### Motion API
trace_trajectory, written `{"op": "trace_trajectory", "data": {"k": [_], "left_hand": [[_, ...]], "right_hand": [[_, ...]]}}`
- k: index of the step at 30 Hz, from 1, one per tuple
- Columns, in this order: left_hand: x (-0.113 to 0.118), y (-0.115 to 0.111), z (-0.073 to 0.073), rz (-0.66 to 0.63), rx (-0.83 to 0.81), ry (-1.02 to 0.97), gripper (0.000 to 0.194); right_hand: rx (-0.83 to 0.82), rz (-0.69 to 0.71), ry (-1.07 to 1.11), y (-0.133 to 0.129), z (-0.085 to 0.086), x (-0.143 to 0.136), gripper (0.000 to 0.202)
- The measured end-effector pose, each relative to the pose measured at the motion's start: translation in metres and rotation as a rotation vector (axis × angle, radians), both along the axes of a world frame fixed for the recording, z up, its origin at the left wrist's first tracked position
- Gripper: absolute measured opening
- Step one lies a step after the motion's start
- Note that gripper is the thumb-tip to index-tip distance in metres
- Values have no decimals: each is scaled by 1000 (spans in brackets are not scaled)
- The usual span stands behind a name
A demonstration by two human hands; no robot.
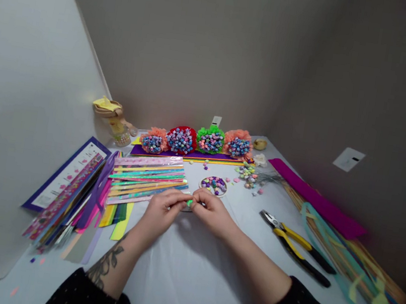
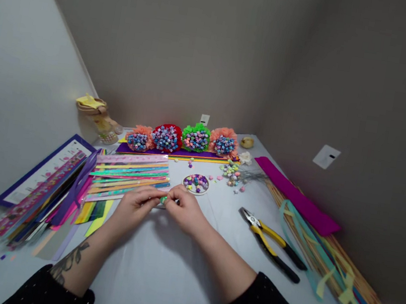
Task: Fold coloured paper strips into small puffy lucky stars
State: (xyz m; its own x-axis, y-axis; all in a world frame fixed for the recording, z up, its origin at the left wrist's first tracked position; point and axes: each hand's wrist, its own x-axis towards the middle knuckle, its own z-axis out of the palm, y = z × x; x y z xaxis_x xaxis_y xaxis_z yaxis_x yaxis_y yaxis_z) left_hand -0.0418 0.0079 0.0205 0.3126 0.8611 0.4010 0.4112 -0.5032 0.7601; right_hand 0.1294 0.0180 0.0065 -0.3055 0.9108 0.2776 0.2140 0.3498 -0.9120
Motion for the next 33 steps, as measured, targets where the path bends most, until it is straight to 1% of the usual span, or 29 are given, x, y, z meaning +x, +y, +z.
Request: {"op": "trace_trajectory", "data": {"k": [5,10,13,15,17,20,23,29,31,33], "left_hand": [[1,0,2,25,-17,-8,20],[2,0,0,66,-52,-29,16],[2,0,1,129,-174,-48,14],[3,1,2,145,-269,-58,17],[3,1,4,119,-331,-43,18],[3,2,6,55,-372,24,19],[2,2,4,13,-398,63,16],[2,2,2,-29,-416,27,16],[2,2,3,-5,-393,16,17],[1,2,4,56,-361,3,16]], "right_hand": [[-6,23,-17,-1,0,0,16],[-14,28,-28,-1,-2,0,16],[-7,-5,-38,0,-4,1,15],[11,-17,-58,1,-5,2,14],[37,7,-93,2,-5,3,12],[76,60,-148,2,-5,4,10],[89,83,-155,2,-7,5,11],[105,71,-159,4,-10,3,12],[117,55,-179,5,-8,5,14],[132,0,-258,6,-5,9,13]]}}
